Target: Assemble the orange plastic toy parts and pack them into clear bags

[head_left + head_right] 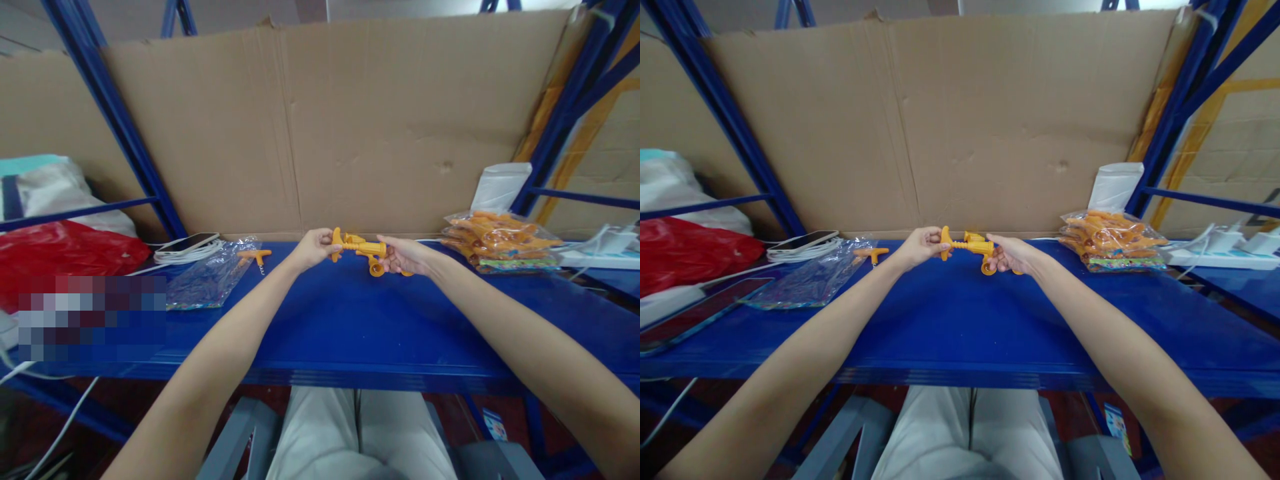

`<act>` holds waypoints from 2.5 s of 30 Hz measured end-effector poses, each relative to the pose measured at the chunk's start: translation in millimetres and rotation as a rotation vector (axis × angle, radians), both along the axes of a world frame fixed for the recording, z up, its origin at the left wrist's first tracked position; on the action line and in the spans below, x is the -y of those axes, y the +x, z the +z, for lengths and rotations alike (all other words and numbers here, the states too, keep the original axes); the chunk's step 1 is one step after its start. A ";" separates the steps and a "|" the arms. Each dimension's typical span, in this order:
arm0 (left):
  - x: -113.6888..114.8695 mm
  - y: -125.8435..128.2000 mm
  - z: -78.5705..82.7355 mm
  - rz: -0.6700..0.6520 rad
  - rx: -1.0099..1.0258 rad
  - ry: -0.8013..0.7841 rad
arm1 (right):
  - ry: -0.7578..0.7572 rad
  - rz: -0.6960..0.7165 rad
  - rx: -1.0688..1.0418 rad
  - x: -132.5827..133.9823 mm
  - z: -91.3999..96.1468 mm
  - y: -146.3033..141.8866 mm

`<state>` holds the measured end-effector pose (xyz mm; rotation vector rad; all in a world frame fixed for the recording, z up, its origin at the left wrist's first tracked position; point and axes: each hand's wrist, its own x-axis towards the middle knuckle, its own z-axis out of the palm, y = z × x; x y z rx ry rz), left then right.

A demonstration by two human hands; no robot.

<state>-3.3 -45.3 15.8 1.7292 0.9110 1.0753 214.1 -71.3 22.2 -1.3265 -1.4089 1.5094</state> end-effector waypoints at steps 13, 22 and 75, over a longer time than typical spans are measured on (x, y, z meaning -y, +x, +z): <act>-0.6 -2.9 -2.1 -0.012 0.034 -0.120 | 0.316 0.025 0.099 2.1 6.4 14.0; 0.3 -3.0 -1.7 -0.022 0.029 -0.111 | 0.365 0.030 0.085 -1.4 3.0 14.8; -73.7 28.8 -5.1 0.483 -1.087 0.118 | 0.341 -0.264 0.921 -30.1 -19.8 47.7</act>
